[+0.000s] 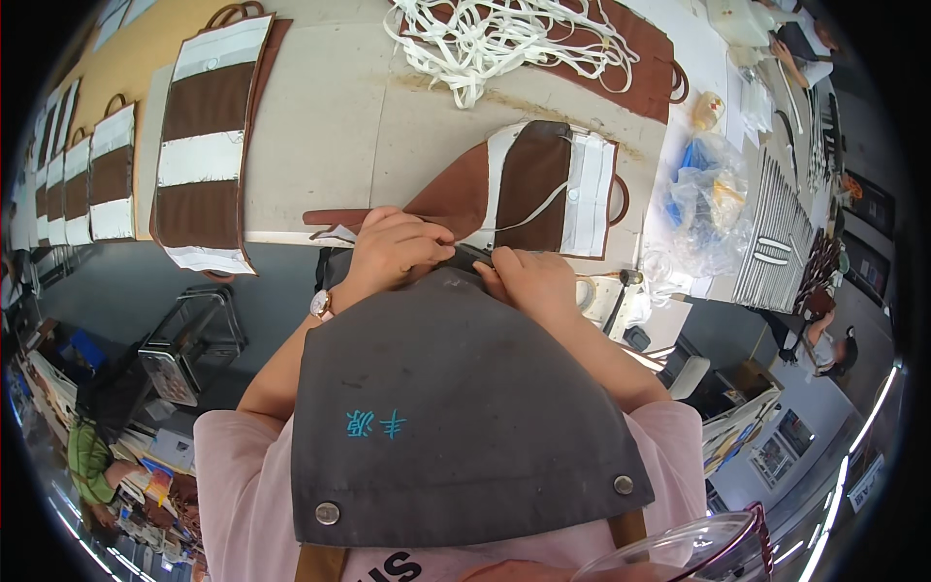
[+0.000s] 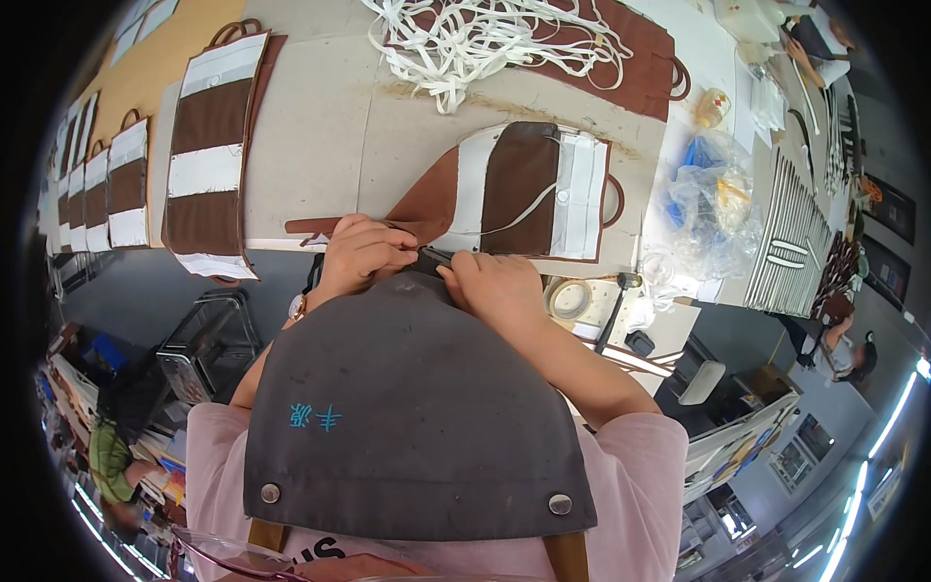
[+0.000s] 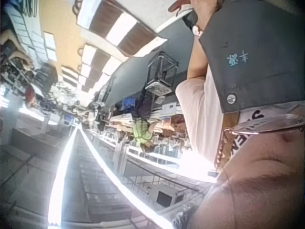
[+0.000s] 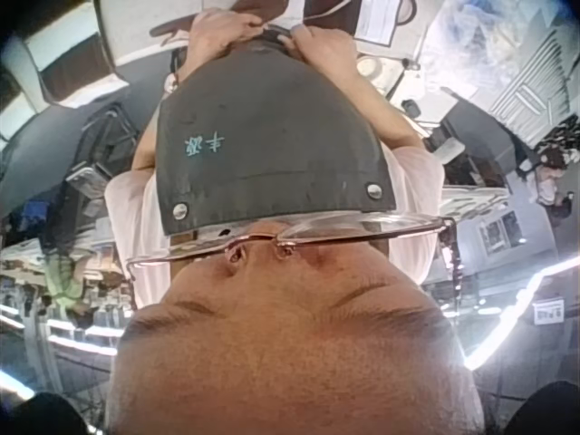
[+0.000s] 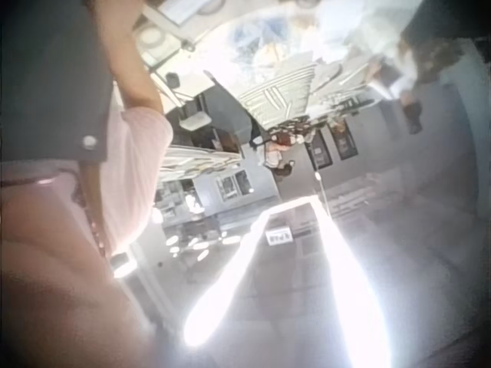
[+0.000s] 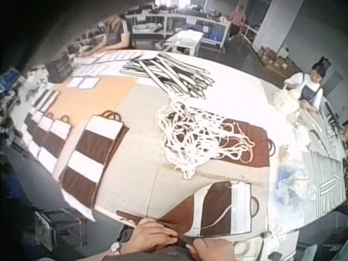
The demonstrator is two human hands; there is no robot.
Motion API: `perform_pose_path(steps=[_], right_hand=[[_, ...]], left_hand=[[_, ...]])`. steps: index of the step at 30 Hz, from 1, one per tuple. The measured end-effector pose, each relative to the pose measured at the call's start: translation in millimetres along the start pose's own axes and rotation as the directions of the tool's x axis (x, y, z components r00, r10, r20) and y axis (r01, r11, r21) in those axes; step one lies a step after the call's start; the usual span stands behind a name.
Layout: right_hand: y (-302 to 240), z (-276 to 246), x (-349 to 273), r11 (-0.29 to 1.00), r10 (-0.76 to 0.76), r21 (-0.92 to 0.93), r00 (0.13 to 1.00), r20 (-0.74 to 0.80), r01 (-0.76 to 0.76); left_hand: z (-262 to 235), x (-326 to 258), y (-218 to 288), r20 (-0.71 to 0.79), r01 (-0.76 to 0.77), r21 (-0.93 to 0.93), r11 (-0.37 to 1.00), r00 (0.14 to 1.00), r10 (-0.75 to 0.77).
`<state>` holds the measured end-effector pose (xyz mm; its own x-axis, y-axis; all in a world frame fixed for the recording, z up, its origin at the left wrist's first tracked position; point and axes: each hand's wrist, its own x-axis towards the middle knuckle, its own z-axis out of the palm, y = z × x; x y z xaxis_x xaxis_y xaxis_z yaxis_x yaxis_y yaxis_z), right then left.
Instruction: The person assembles striped tote bags by hand at a workbench. They thread white straps through the bag's top edge, trim excess strap with scissors, and press the straps flat. The person repeats this process on multiple bags, moving finished units aside.
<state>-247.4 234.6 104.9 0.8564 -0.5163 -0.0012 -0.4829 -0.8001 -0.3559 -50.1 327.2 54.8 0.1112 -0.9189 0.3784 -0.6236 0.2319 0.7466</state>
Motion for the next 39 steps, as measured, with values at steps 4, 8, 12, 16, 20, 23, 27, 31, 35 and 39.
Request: perform_pose_path(steps=[4, 8, 12, 16, 20, 23, 27, 31, 35, 39], right_hand=[[-0.9, 3.6, 1.3, 1.000, 0.018, -0.014, 0.999, -0.031, -0.018], [-0.7, 5.1, 1.3, 1.000, 0.019, -0.013, 0.999, -0.041, -0.020], [0.0, 4.6, 3.5, 1.000, 0.000, -0.005, 0.999, -0.051, 0.000], [0.5, 7.0, 1.2, 1.000, -0.011, -0.001, 0.999, -0.051, 0.011], [-0.1, 9.5, 2.1, 1.000, 0.003, -0.006, 0.997, -0.079, -0.004], [-1.2, 10.5, 2.6, 0.999, 0.028, 0.020, 0.996, -0.083, -0.027], [-1.4, 16.8, 0.1, 0.990, 0.122, 0.069, 0.992, -0.023, -0.120], [-3.2, 21.8, -0.1, 0.952, 0.238, 0.196, 0.971, 0.006, -0.235], [-3.6, 16.3, -0.3, 0.896, 0.327, 0.283, 0.940, 0.097, -0.342], [-0.1, 5.5, 2.6, 0.830, 0.314, 0.419, 0.929, 0.194, -0.368]], left_hand=[[-1.5, -0.6, -0.2, 0.017, 0.008, -0.016, 1.000, 1.000, -0.008], [-2.6, 0.6, 0.8, 0.030, 0.026, -0.026, 0.999, 0.999, -0.026], [-1.7, 0.3, 0.4, 0.022, 0.036, -0.026, 0.999, 0.999, -0.036], [-2.2, 0.5, 1.2, 0.023, 0.039, -0.029, 0.999, 0.999, -0.038], [-2.3, 1.5, -0.1, 0.023, 0.036, -0.043, 0.998, 0.999, -0.035], [-2.3, 1.6, 0.0, 0.019, 0.041, -0.058, 0.997, 0.999, -0.040], [-2.0, 1.2, 0.7, 0.029, 0.072, -0.062, 0.996, 0.997, -0.070], [-1.2, 1.3, 0.8, 0.034, 0.067, -0.061, 0.996, 0.997, -0.065], [0.8, 0.5, 5.4, 0.013, 0.083, -0.096, 0.992, 0.997, -0.082], [2.0, -4.3, -1.2, -0.029, 0.126, -0.002, 0.992, 0.992, -0.126]])
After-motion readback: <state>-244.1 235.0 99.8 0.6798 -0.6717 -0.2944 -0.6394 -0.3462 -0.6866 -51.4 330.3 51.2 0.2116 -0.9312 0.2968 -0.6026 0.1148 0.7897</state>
